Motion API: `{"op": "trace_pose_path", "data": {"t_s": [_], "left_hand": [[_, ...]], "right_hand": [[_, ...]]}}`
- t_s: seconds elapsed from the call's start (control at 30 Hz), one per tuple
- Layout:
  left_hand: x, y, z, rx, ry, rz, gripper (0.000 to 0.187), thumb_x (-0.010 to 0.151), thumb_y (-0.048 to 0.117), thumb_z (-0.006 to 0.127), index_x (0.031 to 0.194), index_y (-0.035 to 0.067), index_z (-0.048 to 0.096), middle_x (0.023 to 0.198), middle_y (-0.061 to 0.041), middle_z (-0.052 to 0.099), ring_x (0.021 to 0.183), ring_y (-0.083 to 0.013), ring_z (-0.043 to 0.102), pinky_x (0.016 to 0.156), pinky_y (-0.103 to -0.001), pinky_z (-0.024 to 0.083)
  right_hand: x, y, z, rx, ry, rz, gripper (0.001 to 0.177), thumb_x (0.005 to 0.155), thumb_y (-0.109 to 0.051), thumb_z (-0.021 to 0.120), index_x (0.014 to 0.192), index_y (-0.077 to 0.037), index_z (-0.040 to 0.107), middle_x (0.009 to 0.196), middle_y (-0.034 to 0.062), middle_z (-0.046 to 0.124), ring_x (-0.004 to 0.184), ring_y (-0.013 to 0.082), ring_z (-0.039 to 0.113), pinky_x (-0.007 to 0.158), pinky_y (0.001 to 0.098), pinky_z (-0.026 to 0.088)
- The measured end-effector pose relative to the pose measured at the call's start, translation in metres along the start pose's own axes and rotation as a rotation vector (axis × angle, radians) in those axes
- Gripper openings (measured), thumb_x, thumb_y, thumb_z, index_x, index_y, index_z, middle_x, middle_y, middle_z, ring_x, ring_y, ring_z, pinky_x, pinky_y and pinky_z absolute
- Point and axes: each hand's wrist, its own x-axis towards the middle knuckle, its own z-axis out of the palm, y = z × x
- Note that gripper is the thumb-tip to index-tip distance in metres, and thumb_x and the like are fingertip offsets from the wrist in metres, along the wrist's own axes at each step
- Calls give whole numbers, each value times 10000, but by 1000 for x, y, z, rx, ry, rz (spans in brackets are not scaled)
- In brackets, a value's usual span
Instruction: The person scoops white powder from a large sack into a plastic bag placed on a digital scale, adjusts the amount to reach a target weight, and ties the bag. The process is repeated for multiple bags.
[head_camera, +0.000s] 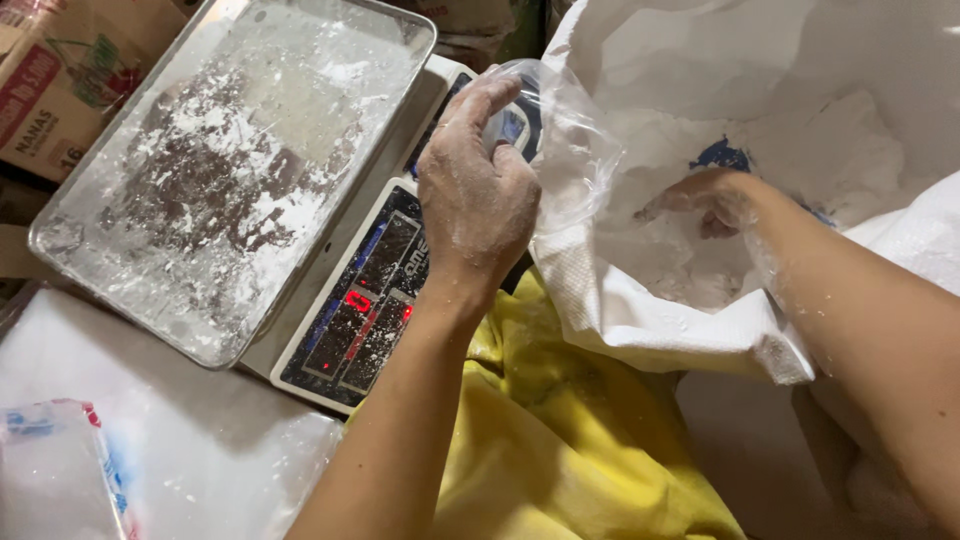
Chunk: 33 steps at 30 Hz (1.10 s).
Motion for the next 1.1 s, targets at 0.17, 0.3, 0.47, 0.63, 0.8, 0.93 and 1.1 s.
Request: {"op": "trace_pose_path", "data": {"t_s": [0.17, 0.3, 0.47, 0.63, 0.8, 0.93, 1.1], "left_hand": [[2, -11, 0, -10, 7, 22, 573, 760, -77, 412, 1273, -41, 664, 1313, -221, 686, 1266, -347, 674, 1189, -427, 459], [2, -16, 0, 1, 0, 12, 569, 753, -77, 417, 1265, -52, 665, 1320, -229, 677, 1264, -355, 668, 1187, -433, 453], [-2, -12, 7, -28, -42, -44, 569, 772, -69, 401, 1285, -35, 644, 1334, -207, 667, 1254, -322, 675, 1182, -396, 461], [-7, -12, 6, 11, -16, 27, 533, 769, -63, 436, 1245, -28, 673, 1338, -180, 683, 1290, -315, 652, 1191, -387, 443], [-9, -15, 5, 25, -17, 6, 540, 766, -61, 444, 1253, -23, 674, 1336, -175, 683, 1294, -311, 652, 1194, -383, 444], [-11, -12, 5, 20, -31, 12, 566, 748, -70, 436, 1259, -25, 675, 1335, -182, 679, 1300, -320, 641, 1195, -393, 429], [-14, -6, 4, 31, -38, -17, 544, 758, -68, 440, 1251, -34, 665, 1338, -195, 664, 1292, -322, 636, 1194, -392, 421]], "right_hand": [[-20, -19, -28, -144, 263, -47, 1133, 654, -388, 960, 1448, 110, 326, 1435, 342, 371, 1338, 501, 364, 1123, 587, 351], [-45, -29, -24, -194, 895, -549, 1182, 629, -360, 990, 1442, 142, 294, 1421, 374, 346, 1332, 531, 338, 1144, 604, 314], [-46, -21, 17, -483, 1050, -811, 657, 846, -192, 779, 1389, 23, 476, 1400, 280, 443, 1307, 448, 435, 1144, 567, 371], [-12, -23, 31, -761, 961, -848, 767, 765, -220, 664, 1488, -31, 495, 1479, 229, 446, 1388, 408, 421, 912, 508, 503], [4, -31, 21, -560, 790, -969, 665, 899, -265, 697, 1478, -27, 472, 1448, 207, 465, 1387, 384, 450, 893, 532, 540], [6, -40, 5, -691, 598, -871, 914, 644, -244, 836, 1441, -26, 445, 1384, 183, 473, 1331, 365, 463, 953, 503, 546], [5, -52, 0, -638, 424, -844, 852, 663, -294, 899, 1372, -41, 500, 1316, 195, 565, 1241, 380, 553, 1041, 482, 488]]}}
